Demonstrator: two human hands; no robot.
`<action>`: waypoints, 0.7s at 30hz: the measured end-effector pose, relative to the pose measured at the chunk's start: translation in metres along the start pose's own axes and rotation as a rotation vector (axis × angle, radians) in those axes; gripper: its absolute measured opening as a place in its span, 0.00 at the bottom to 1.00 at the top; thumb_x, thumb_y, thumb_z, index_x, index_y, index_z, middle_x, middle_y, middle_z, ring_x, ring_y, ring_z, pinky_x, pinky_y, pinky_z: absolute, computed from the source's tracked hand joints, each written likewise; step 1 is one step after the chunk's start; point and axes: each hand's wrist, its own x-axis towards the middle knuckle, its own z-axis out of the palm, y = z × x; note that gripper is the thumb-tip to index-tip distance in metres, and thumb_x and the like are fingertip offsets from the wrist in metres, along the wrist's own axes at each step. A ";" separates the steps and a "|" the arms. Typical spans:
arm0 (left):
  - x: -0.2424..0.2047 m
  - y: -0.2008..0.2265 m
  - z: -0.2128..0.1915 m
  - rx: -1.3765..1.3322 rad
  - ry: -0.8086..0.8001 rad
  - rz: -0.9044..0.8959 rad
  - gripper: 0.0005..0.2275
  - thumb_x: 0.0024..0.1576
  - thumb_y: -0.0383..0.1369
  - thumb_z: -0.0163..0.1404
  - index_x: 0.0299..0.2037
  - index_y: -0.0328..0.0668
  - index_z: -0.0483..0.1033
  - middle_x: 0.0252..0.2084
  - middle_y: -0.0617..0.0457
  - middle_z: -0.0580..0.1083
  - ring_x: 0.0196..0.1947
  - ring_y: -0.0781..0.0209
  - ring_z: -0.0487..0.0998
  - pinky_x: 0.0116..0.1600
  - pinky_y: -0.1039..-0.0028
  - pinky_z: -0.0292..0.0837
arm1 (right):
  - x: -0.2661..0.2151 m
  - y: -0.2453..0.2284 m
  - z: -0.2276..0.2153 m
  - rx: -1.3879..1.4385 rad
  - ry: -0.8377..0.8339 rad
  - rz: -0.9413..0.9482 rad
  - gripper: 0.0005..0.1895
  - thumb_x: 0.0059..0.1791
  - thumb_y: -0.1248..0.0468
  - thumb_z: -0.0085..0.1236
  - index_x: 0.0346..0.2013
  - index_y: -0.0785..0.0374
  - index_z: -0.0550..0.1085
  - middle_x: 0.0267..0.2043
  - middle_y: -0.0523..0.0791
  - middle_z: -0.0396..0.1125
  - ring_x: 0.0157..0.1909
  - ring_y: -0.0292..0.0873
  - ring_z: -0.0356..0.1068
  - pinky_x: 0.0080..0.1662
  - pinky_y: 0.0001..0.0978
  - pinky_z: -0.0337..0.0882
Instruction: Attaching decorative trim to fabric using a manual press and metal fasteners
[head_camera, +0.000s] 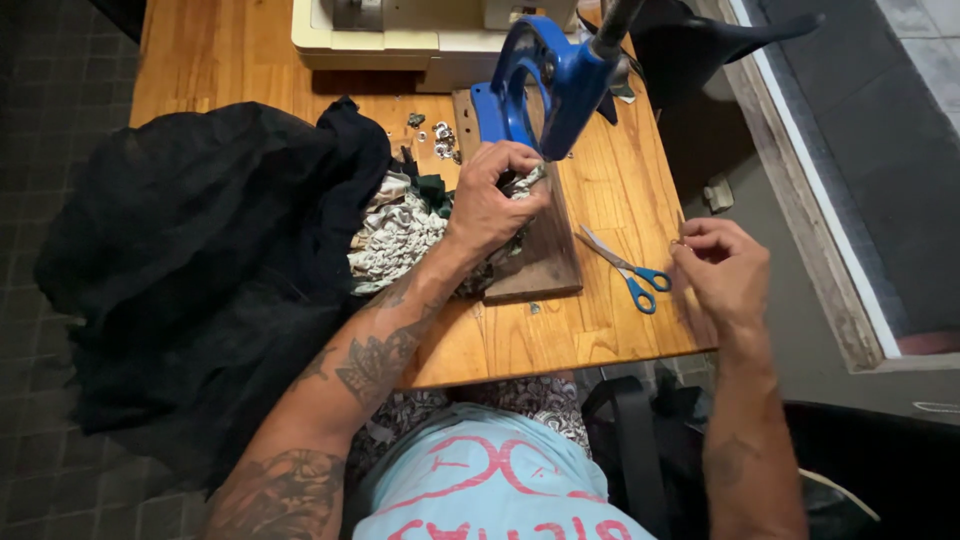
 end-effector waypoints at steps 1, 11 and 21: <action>0.001 -0.001 0.002 -0.002 0.001 0.000 0.09 0.45 0.36 0.64 0.34 0.55 0.80 0.39 0.66 0.80 0.42 0.61 0.79 0.47 0.74 0.67 | 0.000 -0.005 0.000 -0.002 0.000 0.000 0.09 0.40 0.72 0.72 0.33 0.63 0.81 0.44 0.45 0.76 0.39 0.37 0.74 0.43 0.23 0.75; -0.001 -0.003 0.001 -0.005 0.004 0.002 0.09 0.45 0.38 0.65 0.35 0.56 0.80 0.39 0.65 0.81 0.42 0.61 0.79 0.47 0.75 0.66 | -0.014 -0.068 0.035 0.114 -0.121 -0.040 0.08 0.44 0.74 0.70 0.37 0.68 0.81 0.44 0.49 0.71 0.42 0.40 0.73 0.43 0.27 0.75; -0.004 -0.017 0.006 -0.018 0.019 0.014 0.11 0.45 0.40 0.66 0.35 0.56 0.80 0.39 0.66 0.80 0.42 0.62 0.79 0.47 0.75 0.66 | -0.034 -0.123 0.069 0.808 -0.168 0.359 0.04 0.50 0.76 0.58 0.37 0.74 0.71 0.33 0.55 0.73 0.29 0.44 0.78 0.32 0.26 0.79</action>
